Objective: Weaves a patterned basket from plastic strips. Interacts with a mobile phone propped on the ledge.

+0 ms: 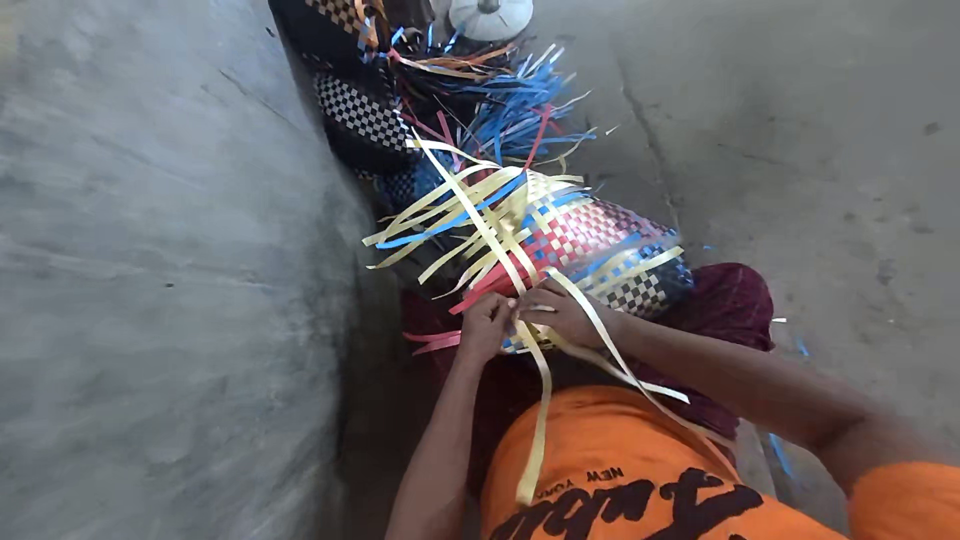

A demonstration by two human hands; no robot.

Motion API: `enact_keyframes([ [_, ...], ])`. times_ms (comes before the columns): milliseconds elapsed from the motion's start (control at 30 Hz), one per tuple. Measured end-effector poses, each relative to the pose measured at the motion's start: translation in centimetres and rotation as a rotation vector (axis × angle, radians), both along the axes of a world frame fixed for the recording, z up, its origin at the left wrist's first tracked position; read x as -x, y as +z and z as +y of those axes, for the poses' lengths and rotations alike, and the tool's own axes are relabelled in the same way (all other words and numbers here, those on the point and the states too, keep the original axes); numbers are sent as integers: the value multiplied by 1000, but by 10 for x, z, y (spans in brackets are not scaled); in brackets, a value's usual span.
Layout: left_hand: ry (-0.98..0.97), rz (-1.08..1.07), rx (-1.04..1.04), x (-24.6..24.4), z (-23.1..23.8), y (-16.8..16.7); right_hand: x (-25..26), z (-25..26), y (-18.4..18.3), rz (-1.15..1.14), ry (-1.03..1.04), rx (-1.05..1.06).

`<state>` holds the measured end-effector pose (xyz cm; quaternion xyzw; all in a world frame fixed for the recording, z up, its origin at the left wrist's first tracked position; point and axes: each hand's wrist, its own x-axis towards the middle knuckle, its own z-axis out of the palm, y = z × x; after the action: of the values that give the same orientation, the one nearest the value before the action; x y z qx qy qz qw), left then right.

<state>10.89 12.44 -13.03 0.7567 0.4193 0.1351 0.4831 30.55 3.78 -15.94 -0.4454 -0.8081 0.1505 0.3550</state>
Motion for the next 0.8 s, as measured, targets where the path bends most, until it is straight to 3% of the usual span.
enact_keyframes([
  [100, -89, -27, 20, 1, 3, 1, 6, 14, 11, 187, -122, 47],
  [167, -195, -16, -7, 1, 5, 7, 13, 22, 26, 268, -213, 185],
  [300, -227, 282, -52, -13, -1, 35, 20, 36, 51, 227, -372, 581],
  [400, -159, 140, -80, -11, -3, 18, 14, 41, 67, 264, -428, 815],
  [533, -40, -8, 176, -16, -2, 13, 10, 18, 53, 393, -428, 672],
  [667, 52, 201, 285, -32, 2, 18, 2, -11, 33, 345, -315, 527],
  [733, 3, 285, 296, -36, 7, 21, -7, -19, 35, 421, -303, 673],
  [800, -45, 292, 293, -37, 11, 23, -16, -19, 53, 455, -277, 959],
])
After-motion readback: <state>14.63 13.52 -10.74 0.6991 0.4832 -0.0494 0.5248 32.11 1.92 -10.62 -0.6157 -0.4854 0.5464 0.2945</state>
